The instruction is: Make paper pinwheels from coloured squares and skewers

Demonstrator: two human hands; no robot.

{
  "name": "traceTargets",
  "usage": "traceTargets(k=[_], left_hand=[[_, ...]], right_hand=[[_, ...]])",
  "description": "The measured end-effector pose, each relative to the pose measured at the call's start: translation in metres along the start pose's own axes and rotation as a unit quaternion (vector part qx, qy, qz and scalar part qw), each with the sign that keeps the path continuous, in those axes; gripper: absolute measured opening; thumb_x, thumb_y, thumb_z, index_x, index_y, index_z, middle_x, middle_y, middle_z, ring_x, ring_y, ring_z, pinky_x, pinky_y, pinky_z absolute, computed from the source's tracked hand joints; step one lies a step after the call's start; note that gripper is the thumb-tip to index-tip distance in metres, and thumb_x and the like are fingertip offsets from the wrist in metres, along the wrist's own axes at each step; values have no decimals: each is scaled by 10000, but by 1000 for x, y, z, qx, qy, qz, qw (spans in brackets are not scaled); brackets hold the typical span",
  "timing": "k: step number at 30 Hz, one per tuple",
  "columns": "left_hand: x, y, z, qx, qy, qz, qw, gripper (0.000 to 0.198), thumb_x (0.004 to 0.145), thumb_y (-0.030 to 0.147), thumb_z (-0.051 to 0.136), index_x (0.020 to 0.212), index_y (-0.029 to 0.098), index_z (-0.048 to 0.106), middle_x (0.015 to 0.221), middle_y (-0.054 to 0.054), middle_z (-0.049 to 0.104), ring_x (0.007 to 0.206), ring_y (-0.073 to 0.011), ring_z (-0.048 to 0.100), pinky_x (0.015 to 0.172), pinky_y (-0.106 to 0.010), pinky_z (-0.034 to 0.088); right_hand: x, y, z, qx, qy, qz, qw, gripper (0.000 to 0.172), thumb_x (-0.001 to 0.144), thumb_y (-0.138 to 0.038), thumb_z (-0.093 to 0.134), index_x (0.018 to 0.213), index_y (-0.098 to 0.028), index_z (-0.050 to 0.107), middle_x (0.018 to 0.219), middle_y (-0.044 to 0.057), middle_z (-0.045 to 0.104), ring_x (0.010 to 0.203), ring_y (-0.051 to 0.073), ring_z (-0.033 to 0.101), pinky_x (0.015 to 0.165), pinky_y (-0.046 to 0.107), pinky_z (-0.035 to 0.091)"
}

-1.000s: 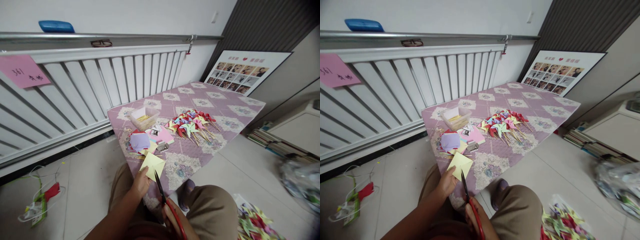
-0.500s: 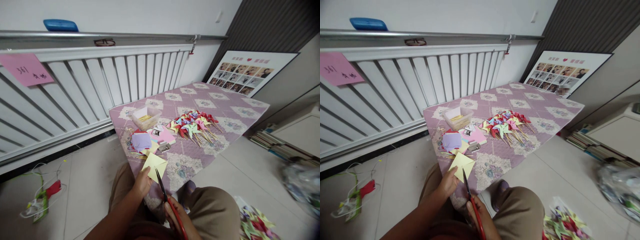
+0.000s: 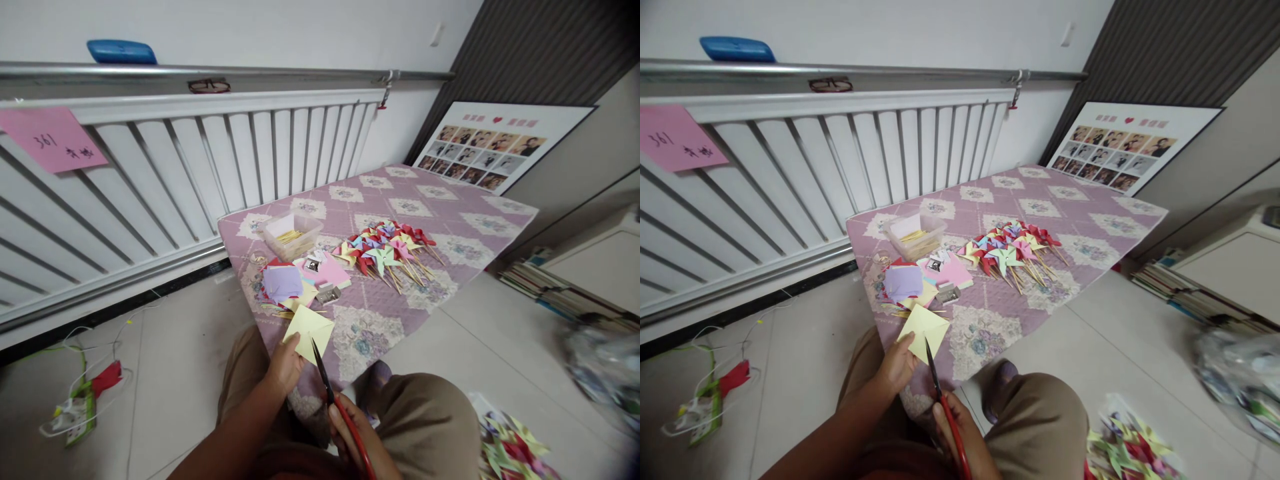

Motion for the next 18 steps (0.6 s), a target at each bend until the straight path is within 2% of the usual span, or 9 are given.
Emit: traceTargets(k=[4,12,18], left_hand=[[-1,0,0,4,-8,6,1000,331,721,269,731,993,93,660,1027,-144,724,999,-295,665,813,-344,538],[0,-2,-2,4,-15,4,1000,361,719,285,728,1029,120,647,1117,-151,702,1144,-338,594,928,-411,498],[-1,-2,-1,4,-19,7,1000,356,720,295,725,1020,120,647,1109,-157,703,1132,-344,600,903,-403,513]], right_hand=[[4,0,-1,25,-16,34,999,351,805,-569,626,845,-225,572,610,-56,380,490,86,299,430,218,236],[5,1,-2,-5,-11,6,1000,338,822,-544,621,842,-207,606,601,-53,399,505,84,308,463,216,275],[6,-3,-3,-44,2,-15,999,327,794,-530,654,786,-205,617,592,-44,412,512,99,331,495,237,332]])
Point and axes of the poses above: each hand's wrist, its own x-axis towards the middle knuckle, its own z-axis out of the palm, y = z × x, the point moved 1 cm from there along x, towards the middle knuckle
